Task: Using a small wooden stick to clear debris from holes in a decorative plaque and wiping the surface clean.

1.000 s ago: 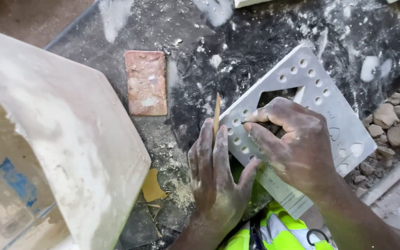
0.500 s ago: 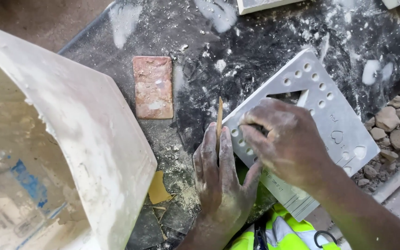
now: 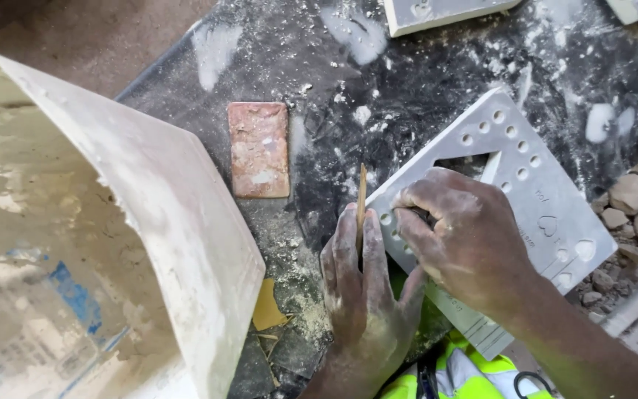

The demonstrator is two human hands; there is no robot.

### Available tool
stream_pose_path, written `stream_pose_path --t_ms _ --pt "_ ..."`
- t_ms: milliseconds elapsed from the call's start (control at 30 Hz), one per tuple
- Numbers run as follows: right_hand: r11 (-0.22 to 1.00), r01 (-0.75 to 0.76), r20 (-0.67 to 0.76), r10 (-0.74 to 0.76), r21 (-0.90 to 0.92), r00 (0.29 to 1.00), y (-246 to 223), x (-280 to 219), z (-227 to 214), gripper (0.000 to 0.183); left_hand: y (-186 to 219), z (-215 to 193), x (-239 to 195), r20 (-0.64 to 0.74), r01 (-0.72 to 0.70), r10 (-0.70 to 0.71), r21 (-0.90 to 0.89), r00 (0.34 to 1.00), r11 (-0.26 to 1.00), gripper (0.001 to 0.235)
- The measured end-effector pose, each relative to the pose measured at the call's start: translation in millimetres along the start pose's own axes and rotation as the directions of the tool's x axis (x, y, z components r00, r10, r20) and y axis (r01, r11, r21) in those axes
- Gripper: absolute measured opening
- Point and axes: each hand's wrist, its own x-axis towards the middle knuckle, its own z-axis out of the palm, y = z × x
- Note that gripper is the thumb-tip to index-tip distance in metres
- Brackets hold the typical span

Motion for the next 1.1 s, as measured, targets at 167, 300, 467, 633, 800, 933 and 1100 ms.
stream_pose_path --t_ms 167,300,467,633,800,933,1100 --pt "0.994 0.105 -0.122 -0.1 0.038 0.988 5 -2 3 0.019 1 2 -6 0.043 0.099 -0.099 0.006 0.994 0.995 0.08" --pt "0.997 -0.07 -0.004 0.07 0.017 0.998 -4 1 1 0.012 1 -4 -3 0.055 0.005 -0.007 0.046 0.998 0.999 0.082" --pt "0.996 0.084 -0.153 -0.086 -0.019 0.984 10 -11 -2 0.009 5 -1 3 -0.002 0.078 -0.078 -0.032 0.997 0.996 0.075" --pt "0.977 -0.031 -0.121 0.058 0.213 0.991 -4 -16 -12 0.004 9 -13 13 -0.033 0.057 -0.058 -0.041 0.998 0.998 0.074" --pt "0.993 0.056 -0.086 -0.047 0.106 0.995 6 -20 6 0.008 7 -8 7 -0.008 0.071 -0.071 0.019 0.997 0.997 0.074" --pt "0.962 0.235 -0.001 -0.237 -0.137 0.971 9 -21 14 0.013 9 -10 9 -0.071 0.064 -0.069 -0.067 0.995 0.996 0.072" --pt "0.972 0.206 0.007 -0.207 -0.116 0.978 -5 -12 7 0.016 7 -6 4 -0.045 0.04 -0.04 -0.02 0.998 0.999 0.073"
